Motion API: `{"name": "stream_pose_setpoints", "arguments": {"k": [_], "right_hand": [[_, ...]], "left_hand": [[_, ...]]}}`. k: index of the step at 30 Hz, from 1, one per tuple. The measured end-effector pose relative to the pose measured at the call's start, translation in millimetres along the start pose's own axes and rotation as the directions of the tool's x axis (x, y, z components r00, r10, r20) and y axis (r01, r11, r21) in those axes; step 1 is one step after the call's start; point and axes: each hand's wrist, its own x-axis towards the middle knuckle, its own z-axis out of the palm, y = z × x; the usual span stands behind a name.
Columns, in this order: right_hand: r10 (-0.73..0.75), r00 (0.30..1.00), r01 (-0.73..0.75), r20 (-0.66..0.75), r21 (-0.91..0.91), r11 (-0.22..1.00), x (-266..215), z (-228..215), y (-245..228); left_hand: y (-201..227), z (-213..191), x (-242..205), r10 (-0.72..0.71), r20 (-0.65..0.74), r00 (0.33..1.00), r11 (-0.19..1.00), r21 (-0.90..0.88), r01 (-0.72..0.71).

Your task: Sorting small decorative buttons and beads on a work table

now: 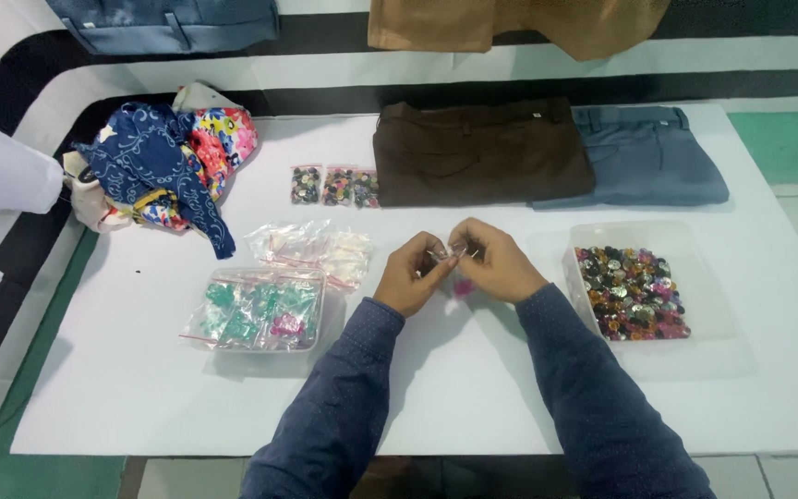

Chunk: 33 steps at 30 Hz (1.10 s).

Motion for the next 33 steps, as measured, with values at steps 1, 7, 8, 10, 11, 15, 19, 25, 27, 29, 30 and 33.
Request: {"name": "stream_pose_setpoints", "arguments": {"k": [1,7,8,10,11,15,19,25,27,29,30,33], "right_hand": [[0.004,1.000,-0.004,-0.001,0.002,1.000,-3,4,7],[-0.106,0.989,0.034,-0.104,-0.538,0.842,-27,34,15],[-0.055,0.998,0.057,0.023,-0.657,0.751,-35,43,14],[0.014,0.990,0.100,0.142,-0.758,0.644,-40,49,21],[0.022,0.996,0.058,0.092,-0.775,0.630,-39,48,28],[-0.078,0.997,0.072,0.020,-0.665,0.744,-36,49,50],[0.040,0.999,-0.040,-0.004,-0.249,0.968,-26,29,22],[0.142,0.980,-0.112,-0.136,0.210,0.971,-15,31,44],[0.144,0.970,-0.100,-0.194,0.219,0.971,-16,30,13],[0.108,0.975,-0.069,-0.193,0.198,0.978,-11,34,-14],[0.077,0.976,-0.041,-0.203,0.175,0.984,-8,35,-27],[0.045,0.988,-0.017,-0.148,0.184,0.983,6,48,-35]], "left_hand": [[-4,1,-3,-0.003,0.003,1.000,1.000,0.000,0.003],[-22,-4,1,-0.110,0.035,0.993,0.563,0.826,0.033],[-22,-3,1,-0.067,0.016,0.998,0.545,0.838,0.023],[-21,-1,4,-0.021,-0.004,1.000,0.527,0.850,0.015],[-21,0,6,-0.022,0.003,1.000,0.527,0.850,0.009],[-37,3,5,0.016,0.026,1.000,0.670,0.742,-0.030],[8,10,-11,0.054,-0.046,0.997,0.895,0.446,-0.028],[69,10,-36,-0.168,-0.129,0.977,0.986,-0.026,0.167],[30,18,-38,-0.238,-0.141,0.961,0.967,-0.128,0.220],[41,6,-48,-0.212,-0.231,0.950,0.968,-0.182,0.172],[46,-1,-52,-0.187,-0.307,0.933,0.966,-0.231,0.118],[61,-30,-68,-0.135,-0.430,0.893,0.986,-0.145,0.079]]}}
